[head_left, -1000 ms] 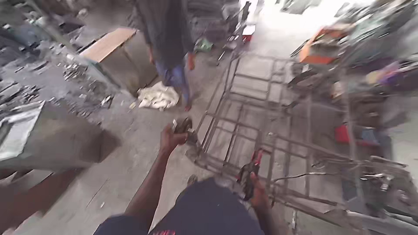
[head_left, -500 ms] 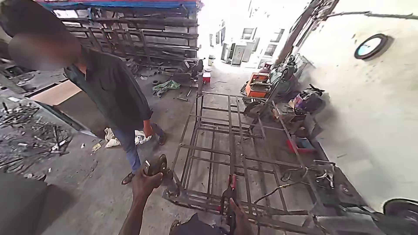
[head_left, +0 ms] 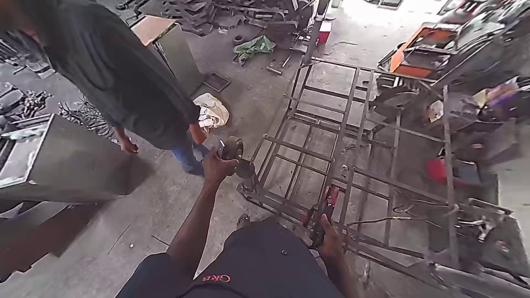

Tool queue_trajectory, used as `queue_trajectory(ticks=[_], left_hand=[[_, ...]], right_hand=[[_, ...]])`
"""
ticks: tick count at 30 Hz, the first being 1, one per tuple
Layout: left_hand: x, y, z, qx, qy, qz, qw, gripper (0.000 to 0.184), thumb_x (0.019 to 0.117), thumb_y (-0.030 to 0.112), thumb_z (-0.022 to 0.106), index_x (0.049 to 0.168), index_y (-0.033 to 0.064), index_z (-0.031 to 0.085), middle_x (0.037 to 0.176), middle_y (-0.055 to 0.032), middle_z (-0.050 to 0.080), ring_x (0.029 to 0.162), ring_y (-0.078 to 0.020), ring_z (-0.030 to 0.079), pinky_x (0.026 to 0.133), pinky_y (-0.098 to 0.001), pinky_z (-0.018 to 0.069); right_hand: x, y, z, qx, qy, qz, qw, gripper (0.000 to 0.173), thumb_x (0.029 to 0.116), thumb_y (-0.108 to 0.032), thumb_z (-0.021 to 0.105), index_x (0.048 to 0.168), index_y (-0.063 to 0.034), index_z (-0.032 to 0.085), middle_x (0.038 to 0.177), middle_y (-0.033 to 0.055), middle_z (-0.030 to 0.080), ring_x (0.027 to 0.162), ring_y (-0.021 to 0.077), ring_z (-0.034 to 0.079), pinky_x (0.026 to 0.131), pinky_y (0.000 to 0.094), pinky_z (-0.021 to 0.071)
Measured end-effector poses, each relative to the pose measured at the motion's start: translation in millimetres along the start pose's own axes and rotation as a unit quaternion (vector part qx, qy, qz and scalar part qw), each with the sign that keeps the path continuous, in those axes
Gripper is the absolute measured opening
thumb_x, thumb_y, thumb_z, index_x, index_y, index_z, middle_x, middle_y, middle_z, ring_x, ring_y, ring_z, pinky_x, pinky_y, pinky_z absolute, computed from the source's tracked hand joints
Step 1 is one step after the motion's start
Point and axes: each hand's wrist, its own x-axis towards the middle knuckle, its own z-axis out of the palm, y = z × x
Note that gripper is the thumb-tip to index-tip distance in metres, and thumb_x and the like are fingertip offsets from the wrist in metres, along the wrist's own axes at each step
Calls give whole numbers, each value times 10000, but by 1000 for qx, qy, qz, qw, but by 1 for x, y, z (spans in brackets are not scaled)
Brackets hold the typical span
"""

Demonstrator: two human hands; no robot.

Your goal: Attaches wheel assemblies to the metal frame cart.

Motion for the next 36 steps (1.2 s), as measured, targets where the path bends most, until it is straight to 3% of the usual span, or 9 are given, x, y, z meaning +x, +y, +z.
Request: queue_trajectory(ticks=[7, 11, 19, 22, 25, 28, 32, 34, 36], left_hand=[[0, -5, 1, -73, -16, -13, 997, 651, 609, 341, 931, 1152, 120, 648, 964, -142, 716, 858, -323, 705, 728, -610, 570], [5, -2, 0, -46, -12, -8, 999, 583, 601, 380, 914, 1072, 124, 684, 916, -121, 720, 847, -313, 706, 730, -627, 557], [0, 2, -6, -21, -2, -27, 999, 586, 621, 355, 927, 1084, 116, 660, 899, -161, 704, 793, -360, 690, 653, -627, 545], [0, 0, -6, -34, 1, -19, 999, 591, 619, 348, 930, 1096, 121, 665, 913, -160, 710, 811, -356, 694, 672, -631, 546], [4, 1, -7, -22, 8, -7, 1000, 596, 620, 361, 917, 1073, 88, 641, 886, -144, 701, 813, -336, 694, 688, -620, 546], [0, 1, -7, -15, -1, -14, 1000, 601, 630, 352, 924, 1068, 80, 616, 863, -164, 686, 778, -357, 680, 648, -622, 533], [0, 1, -7, -25, -18, -15, 999, 621, 628, 367, 940, 1085, 79, 633, 866, -159, 696, 775, -350, 687, 662, -615, 549], [3, 2, -5, -29, -26, -6, 999, 616, 637, 382, 941, 1085, 79, 647, 879, -144, 707, 798, -328, 699, 701, -608, 563], [4, 3, -5, -31, -33, -13, 999, 608, 638, 380, 945, 1070, 75, 646, 865, -133, 706, 792, -313, 700, 709, -598, 566]], right_hand=[[4, 0, -2, 2, 3, 13, 1000, 353, 1080, -361, 495, 1352, -135, 492, 763, 49, 622, 557, 156, 634, 477, 329, 572], [4, -3, -2, 5, 8, 11, 1000, 348, 1077, -360, 504, 1345, -137, 500, 761, 44, 620, 565, 153, 635, 486, 331, 574], [1, -5, -8, -1, 18, 6, 1000, 347, 1086, -351, 482, 1374, -157, 477, 775, 41, 617, 565, 148, 630, 490, 324, 573], [-4, -11, 1, 6, -23, -21, 999, 336, 1052, -259, 535, 1348, -111, 476, 775, 49, 630, 569, 150, 638, 499, 318, 581], [-13, -31, 34, 67, -144, -45, 986, 412, 940, -226, 688, 1266, -67, 493, 875, 121, 698, 615, 198, 682, 528, 350, 606], [-16, -56, 87, 96, -300, -52, 948, 510, 884, -296, 797, 1242, -16, 567, 1065, 219, 724, 801, 303, 739, 640, 409, 635], [-11, -67, 177, 38, -385, -61, 920, 655, 903, -173, 743, 1400, 18, 361, 1146, 281, 685, 1012, 405, 718, 893, 517, 616], [-1, -59, 211, -41, -388, -123, 913, 614, 909, -130, 722, 1413, -4, 396, 1195, 228, 692, 1078, 333, 702, 944, 470, 587], [7, -52, 235, -119, -376, -192, 899, 550, 903, -142, 733, 1363, -33, 452, 1155, 152, 719, 1015, 246, 710, 869, 400, 595]])
